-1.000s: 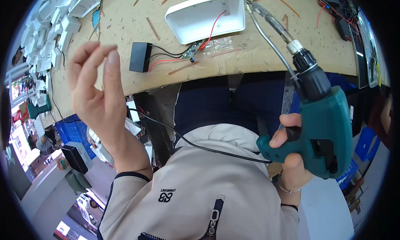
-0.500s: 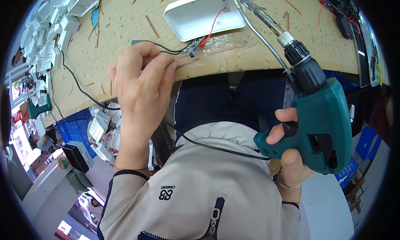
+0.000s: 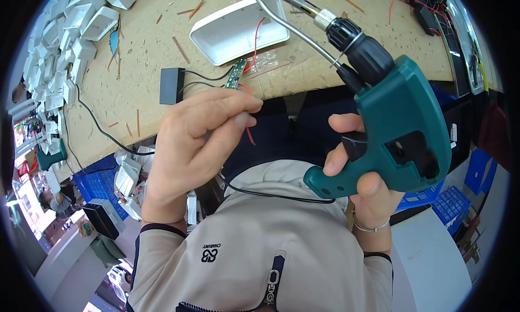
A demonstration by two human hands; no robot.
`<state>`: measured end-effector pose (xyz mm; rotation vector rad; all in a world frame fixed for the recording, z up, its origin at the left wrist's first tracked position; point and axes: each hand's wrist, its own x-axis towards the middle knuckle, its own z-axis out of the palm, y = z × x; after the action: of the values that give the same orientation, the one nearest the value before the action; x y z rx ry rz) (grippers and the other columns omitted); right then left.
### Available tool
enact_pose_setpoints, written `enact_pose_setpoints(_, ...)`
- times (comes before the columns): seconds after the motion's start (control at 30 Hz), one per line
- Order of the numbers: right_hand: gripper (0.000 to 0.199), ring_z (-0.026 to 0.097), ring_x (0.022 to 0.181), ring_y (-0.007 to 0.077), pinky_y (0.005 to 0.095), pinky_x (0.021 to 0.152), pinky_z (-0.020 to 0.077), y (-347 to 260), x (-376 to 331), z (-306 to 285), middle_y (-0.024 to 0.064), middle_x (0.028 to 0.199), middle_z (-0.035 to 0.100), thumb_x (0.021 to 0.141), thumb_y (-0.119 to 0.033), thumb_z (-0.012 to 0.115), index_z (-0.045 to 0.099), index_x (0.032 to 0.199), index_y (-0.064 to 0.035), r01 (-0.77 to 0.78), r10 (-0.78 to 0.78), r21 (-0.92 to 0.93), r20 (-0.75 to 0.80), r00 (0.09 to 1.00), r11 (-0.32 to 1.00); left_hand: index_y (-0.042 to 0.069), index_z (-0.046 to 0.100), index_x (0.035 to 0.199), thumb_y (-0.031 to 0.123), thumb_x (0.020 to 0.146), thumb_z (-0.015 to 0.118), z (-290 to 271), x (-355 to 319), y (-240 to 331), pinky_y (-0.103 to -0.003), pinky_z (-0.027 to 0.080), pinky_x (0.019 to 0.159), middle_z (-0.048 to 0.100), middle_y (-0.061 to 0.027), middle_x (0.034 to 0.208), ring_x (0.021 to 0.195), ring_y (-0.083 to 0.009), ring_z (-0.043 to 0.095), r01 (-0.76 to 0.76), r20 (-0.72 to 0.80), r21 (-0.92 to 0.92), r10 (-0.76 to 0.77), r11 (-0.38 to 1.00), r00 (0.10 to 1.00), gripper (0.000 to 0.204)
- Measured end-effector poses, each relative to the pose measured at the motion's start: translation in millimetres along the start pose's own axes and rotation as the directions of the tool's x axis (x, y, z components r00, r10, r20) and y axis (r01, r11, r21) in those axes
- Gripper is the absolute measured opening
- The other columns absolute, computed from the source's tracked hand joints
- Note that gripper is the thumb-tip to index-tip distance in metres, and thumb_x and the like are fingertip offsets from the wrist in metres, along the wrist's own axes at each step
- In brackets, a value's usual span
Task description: Soldering electronic components and wires into white plastic housings at a workbench.
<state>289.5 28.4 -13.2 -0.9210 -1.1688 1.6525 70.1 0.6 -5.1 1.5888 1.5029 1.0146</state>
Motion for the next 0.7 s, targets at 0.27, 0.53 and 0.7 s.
enact_pose_setpoints(0.27, 0.072, 0.056, 0.066, 0.0131, 0.0235, 0.054, 0.0468, 1.7, 2.8, -3.2, 0.0223, 0.113, 0.048, 0.075, -0.038, 0.064, 0.032, 0.123, 0.0060, 0.020, -0.020, 0.061, 0.011, 1.000, 0.998, 0.001, 0.060, 0.086, -0.003, 0.065, 0.062, -3.7, 8.4, -8.3, -0.028, 0.045, 0.060, 0.058, -0.0111, 0.077, 0.068, -0.0235, 0.058, -0.289, 0.034, 0.275, 0.291, 0.917, 0.956, 0.021)
enact_pose_setpoints(0.53, 0.072, 0.057, 0.068, 0.0146, 0.0248, 0.055, 0.0479, 1.2, 4.1, -6.5, 0.0232, 0.113, 0.048, 0.075, -0.037, 0.064, 0.032, 0.123, 0.0066, 0.024, -0.025, 0.094, 0.014, 1.000, 0.995, 0.007, 0.058, 0.081, 0.001, 0.065, 0.064, 6.3, 40.2, -21.5, -0.028, 0.036, 0.066, 0.054, -0.0045, 0.074, 0.069, -0.0199, 0.053, -0.504, -0.021, 0.490, 0.587, 0.712, 0.809, 0.018)
enact_pose_setpoints(0.7, 0.072, 0.057, 0.069, 0.0154, 0.0251, 0.056, 0.0485, 2.6, 5.6, -9.5, 0.0237, 0.114, 0.047, 0.076, -0.035, 0.063, 0.031, 0.124, 0.0066, 0.028, -0.030, 0.130, 0.020, 0.999, 0.991, 0.010, 0.055, 0.083, 0.002, 0.058, 0.062, 15.7, 45.9, -33.7, -0.030, 0.033, 0.061, 0.050, 0.0016, 0.069, 0.063, -0.0157, 0.050, -0.462, -0.128, 0.581, 0.636, 0.670, 0.761, 0.026)
